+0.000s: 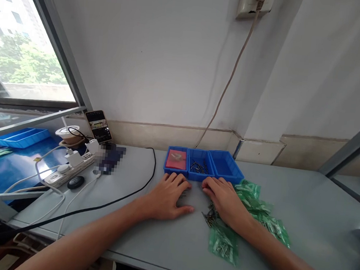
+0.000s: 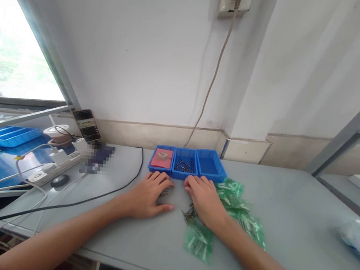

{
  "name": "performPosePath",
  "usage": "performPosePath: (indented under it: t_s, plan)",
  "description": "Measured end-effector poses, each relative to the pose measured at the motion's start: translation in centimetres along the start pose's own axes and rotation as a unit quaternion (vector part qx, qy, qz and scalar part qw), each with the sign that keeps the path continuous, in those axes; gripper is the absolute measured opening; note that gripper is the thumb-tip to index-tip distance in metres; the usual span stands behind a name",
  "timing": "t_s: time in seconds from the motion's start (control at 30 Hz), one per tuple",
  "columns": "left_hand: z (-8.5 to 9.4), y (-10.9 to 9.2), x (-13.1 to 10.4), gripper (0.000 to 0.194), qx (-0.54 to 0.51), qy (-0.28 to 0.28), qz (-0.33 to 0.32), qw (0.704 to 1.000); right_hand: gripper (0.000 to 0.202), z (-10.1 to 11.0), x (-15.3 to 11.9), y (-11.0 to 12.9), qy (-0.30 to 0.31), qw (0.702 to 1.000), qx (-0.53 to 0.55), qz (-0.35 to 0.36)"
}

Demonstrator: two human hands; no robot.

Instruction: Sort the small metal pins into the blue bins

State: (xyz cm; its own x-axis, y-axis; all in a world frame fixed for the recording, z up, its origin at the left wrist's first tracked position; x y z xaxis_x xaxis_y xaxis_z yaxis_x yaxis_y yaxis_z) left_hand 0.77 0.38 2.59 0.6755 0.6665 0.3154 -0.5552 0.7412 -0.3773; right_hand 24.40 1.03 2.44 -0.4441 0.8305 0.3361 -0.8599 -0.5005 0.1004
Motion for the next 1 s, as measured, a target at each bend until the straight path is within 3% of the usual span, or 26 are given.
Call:
performPosePath:
  t_s: [0.17, 0.4, 0.57, 0.67, 0.87, 1.0]
  plan:
    - [-0.4, 0.4, 0.0, 0.045, 0.019, -0.001, 0.024, 1.000, 0.017, 1.1, 0.3, 0.1, -0.032, 0.971, 0.222, -0.081]
    - [-0.7, 1.5, 0.5, 0.026, -0.005, 0.000, 0.018, 1.000, 0.038, 1.4, 0.5, 0.2, -0.017, 0.883, 0.436, -0.173]
    - [-0.4, 1.5, 0.6, 0.022, -0.052, 0.004, 0.009, 0.999, 0.040, 1.9, 0.4, 0.6, -0.027, 0.819, 0.532, -0.213]
    - [-0.3, 1.4, 0.7, 0.019, -0.076, 0.003, -0.001, 0.997, 0.038, 2.1, 0.3, 0.6, -0.041, 0.815, 0.537, -0.214]
    - [-0.4, 1.7, 0.7, 0.014, -0.082, 0.005, -0.012, 0.997, 0.039, 2.0, 0.3, 0.4, -0.035, 0.850, 0.481, -0.211]
    - [-0.4, 1.8, 0.8, 0.011, -0.085, 0.007, -0.014, 0.996, 0.041, 1.8, 0.4, 0.3, -0.027, 0.846, 0.487, -0.214]
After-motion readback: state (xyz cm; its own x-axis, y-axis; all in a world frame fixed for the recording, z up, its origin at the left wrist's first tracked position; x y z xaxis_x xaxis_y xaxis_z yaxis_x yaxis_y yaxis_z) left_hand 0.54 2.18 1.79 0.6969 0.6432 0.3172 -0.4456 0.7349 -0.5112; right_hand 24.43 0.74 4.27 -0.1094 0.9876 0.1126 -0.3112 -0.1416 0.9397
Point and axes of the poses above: each hand's wrist, its own x-axis towards the middle knuckle, its own z-axis out of the back of the hand, y = z × x, the point moved 2 cm from there along x, towards the middle knuckle, and after that the axes turned 13 degrees about -x, right-handed, at the moved point
